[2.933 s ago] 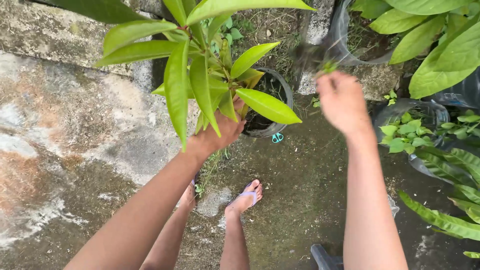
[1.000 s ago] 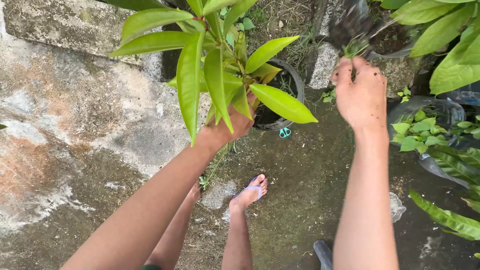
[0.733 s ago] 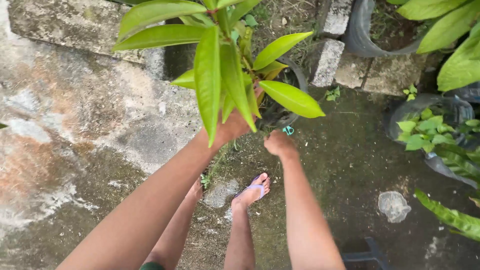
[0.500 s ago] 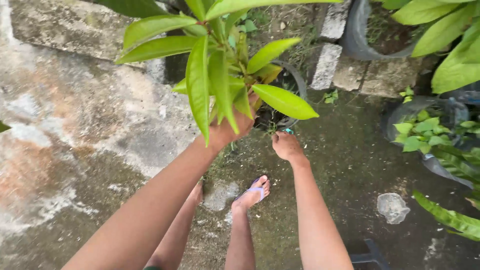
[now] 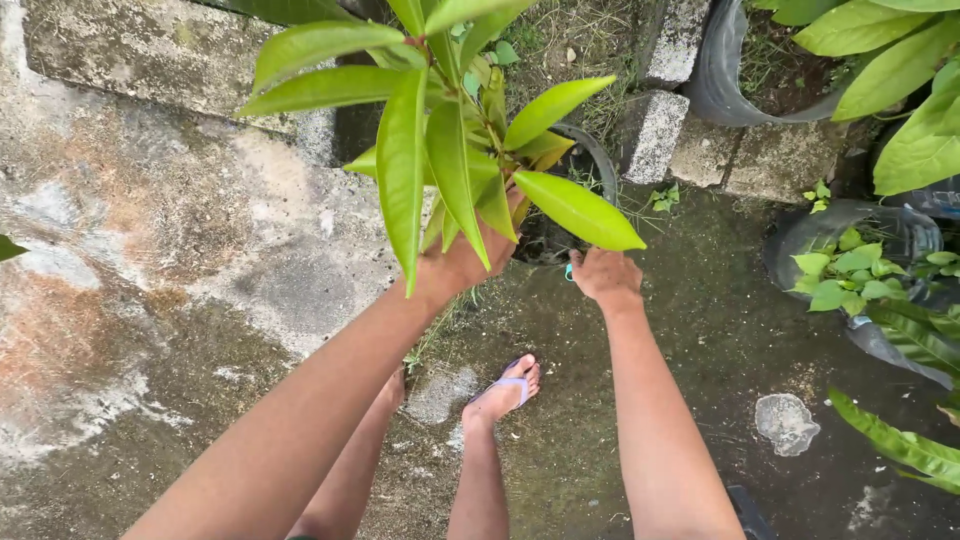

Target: Pruning a plant and cleaning weeds from potted plant soil.

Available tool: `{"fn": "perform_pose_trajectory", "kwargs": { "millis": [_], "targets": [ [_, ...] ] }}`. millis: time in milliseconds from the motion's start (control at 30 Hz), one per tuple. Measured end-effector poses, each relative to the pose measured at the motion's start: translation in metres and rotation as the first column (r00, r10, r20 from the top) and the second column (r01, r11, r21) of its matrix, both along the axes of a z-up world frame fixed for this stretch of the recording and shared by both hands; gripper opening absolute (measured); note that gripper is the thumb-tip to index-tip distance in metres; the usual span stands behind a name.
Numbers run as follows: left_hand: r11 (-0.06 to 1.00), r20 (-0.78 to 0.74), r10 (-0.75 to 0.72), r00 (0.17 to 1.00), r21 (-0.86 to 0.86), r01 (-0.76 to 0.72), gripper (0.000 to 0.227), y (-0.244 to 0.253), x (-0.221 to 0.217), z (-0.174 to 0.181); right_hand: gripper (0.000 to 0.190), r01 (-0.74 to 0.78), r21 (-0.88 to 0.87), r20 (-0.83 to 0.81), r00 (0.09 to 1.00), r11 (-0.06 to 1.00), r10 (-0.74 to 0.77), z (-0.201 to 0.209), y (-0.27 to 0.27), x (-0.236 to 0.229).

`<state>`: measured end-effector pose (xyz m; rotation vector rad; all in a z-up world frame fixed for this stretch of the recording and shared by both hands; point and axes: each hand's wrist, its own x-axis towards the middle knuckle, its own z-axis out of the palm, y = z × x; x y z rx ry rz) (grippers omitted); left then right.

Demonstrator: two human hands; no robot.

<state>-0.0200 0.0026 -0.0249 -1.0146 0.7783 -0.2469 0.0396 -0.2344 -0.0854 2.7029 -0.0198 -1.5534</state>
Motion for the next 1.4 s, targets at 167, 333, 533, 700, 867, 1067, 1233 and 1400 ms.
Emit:
{"fn": "perform_pose_trajectory", "kwargs": {
  "millis": [167, 333, 533, 700, 867, 1067, 1233, 1400],
  "targets": [
    [0.924, 0.065, -0.059, 0.996, 0.382, 0.03, 0.05, -0.009, 0.004, -0.037, 0.056, -0.268, -0.172, -0.026, 0.963, 0.948, 0.268, -0.018, -0.017, -0.002],
    [0.946, 0.18, -0.061, 0.982, 0.324, 0.0, 0.047, -0.002, 0.005, -0.01, 0.03, -0.329, -0.048, 0.214, 0.919, 0.943, 0.331, 0.047, -0.011, 0.051],
    [0.811, 0.012, 0.102, 0.995, -0.58, -0.077, 0.052, 0.006, -0.006, -0.007, 0.031, -0.362, -0.129, 0.353, 0.853, 0.923, 0.384, 0.204, 0.033, 0.098],
    [0.911, 0.186, 0.148, 0.971, -0.407, -0.061, 0.052, 0.002, 0.002, -0.005, 0.026, -0.267, 0.233, 0.726, 0.688, 0.935, 0.016, 0.155, 0.019, 0.071],
    [0.653, -0.136, 0.431, 0.892, -0.635, -0.412, 0.049, -0.005, 0.006, -0.014, 0.038, -0.113, -0.008, 0.115, 0.987, 0.994, 0.113, -0.045, 0.03, -0.05],
    [-0.441, -0.69, -0.187, 0.699, -0.577, -0.687, 0.046, -0.002, 0.003, -0.009, 0.036, -0.133, 0.21, 0.432, 0.902, 0.969, 0.03, -0.052, -0.002, -0.006],
    [-0.556, -0.842, -0.244, 0.481, -0.284, -0.781, 0.041, 0.001, -0.009, -0.066, 0.044, 0.021, 0.223, 0.298, 0.95, 0.975, -0.088, 0.101, 0.024, 0.084],
    [-0.691, -0.725, -0.475, 0.499, -0.045, -0.722, 0.053, 0.005, -0.002, -0.02, 0.051, -0.275, 0.383, 0.825, 0.532, 0.882, -0.193, 0.083, 0.015, 0.084]
  ]
}}
